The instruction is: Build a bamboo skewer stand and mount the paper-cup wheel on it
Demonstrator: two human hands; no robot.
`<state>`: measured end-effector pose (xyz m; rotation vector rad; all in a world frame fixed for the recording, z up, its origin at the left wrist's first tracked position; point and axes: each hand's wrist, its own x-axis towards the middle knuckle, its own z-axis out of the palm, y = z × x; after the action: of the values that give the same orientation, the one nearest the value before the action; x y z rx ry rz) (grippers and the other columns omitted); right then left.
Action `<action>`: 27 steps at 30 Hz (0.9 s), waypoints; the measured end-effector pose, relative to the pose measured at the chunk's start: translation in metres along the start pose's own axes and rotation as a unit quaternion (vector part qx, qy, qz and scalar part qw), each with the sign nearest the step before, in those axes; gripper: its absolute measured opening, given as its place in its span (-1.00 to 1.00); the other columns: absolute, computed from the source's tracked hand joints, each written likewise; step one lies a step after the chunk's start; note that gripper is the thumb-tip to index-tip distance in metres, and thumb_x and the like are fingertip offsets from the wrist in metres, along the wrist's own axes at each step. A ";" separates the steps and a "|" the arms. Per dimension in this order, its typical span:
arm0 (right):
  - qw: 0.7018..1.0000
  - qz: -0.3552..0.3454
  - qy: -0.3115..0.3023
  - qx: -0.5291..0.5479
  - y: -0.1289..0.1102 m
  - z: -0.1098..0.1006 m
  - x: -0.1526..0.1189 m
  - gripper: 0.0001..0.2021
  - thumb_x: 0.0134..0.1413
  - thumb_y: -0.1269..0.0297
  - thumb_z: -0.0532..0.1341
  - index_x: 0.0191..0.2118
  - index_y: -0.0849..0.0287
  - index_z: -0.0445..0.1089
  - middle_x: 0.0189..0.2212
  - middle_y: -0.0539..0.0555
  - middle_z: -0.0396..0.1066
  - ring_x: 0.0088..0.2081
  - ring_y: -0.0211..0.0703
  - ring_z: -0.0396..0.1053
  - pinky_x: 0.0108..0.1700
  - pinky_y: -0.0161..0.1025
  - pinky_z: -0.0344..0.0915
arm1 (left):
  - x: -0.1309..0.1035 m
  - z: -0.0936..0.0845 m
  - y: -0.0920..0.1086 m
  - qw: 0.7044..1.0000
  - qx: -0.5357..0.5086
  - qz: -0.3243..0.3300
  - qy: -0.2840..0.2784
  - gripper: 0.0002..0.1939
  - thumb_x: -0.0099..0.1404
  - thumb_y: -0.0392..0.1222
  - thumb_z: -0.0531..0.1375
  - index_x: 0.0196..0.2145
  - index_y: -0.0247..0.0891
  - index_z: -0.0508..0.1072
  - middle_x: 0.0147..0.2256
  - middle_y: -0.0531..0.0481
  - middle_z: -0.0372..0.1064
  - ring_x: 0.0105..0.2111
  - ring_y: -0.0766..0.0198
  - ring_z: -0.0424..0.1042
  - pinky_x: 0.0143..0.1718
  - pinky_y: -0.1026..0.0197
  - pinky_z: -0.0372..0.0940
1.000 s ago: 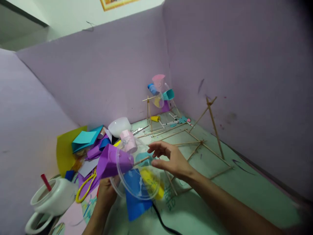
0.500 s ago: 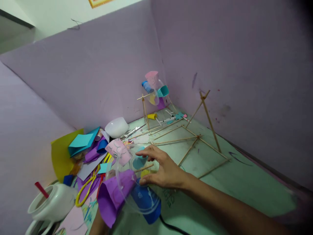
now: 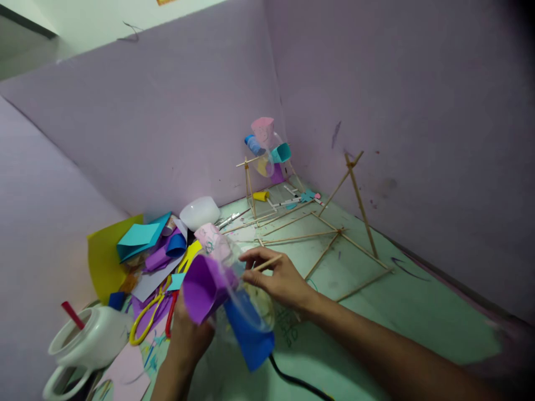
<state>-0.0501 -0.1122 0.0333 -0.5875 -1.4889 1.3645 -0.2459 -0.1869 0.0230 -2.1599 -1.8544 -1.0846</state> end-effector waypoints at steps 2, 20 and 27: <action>0.997 0.038 0.055 0.040 0.000 -0.003 0.004 -0.87 -0.17 0.25 0.27 -0.51 0.21 0.39 -0.60 -0.05 0.30 -0.53 -0.30 0.27 -0.42 -0.30 0.22 | 0.009 -0.005 0.010 0.999 0.015 0.031 -0.023 -0.78 0.22 -0.16 0.06 -0.51 -0.19 0.43 -0.49 0.00 0.41 -0.36 0.20 0.38 -0.18 0.08 0.26; 0.986 0.077 0.143 -0.023 0.014 -0.018 0.013 -0.56 -0.12 -0.06 0.19 -0.70 0.23 0.29 -0.69 -0.02 0.25 -0.58 -0.30 0.18 -0.50 -0.32 0.10 | 0.007 -0.001 0.005 0.993 -0.055 -0.083 0.068 -0.78 0.15 -0.16 0.09 -0.58 -0.26 0.41 -0.60 0.08 0.33 -0.54 0.31 0.32 -0.47 0.31 0.22; 0.996 0.039 0.083 -0.013 0.004 -0.017 0.012 -0.64 -0.17 0.09 0.25 -0.29 0.28 0.49 -0.26 0.18 0.47 -0.22 -0.07 0.38 -0.19 -0.19 0.25 | 0.003 -0.001 0.004 0.989 -0.055 -0.106 0.084 -0.75 0.16 -0.13 0.10 -0.60 -0.26 0.38 -0.62 0.09 0.30 -0.57 0.34 0.28 -0.50 0.32 0.15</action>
<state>-0.0411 -0.0933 0.0319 -0.7639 -1.3631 1.3245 -0.2427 -0.1856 0.0269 -1.8871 -2.0237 -1.3948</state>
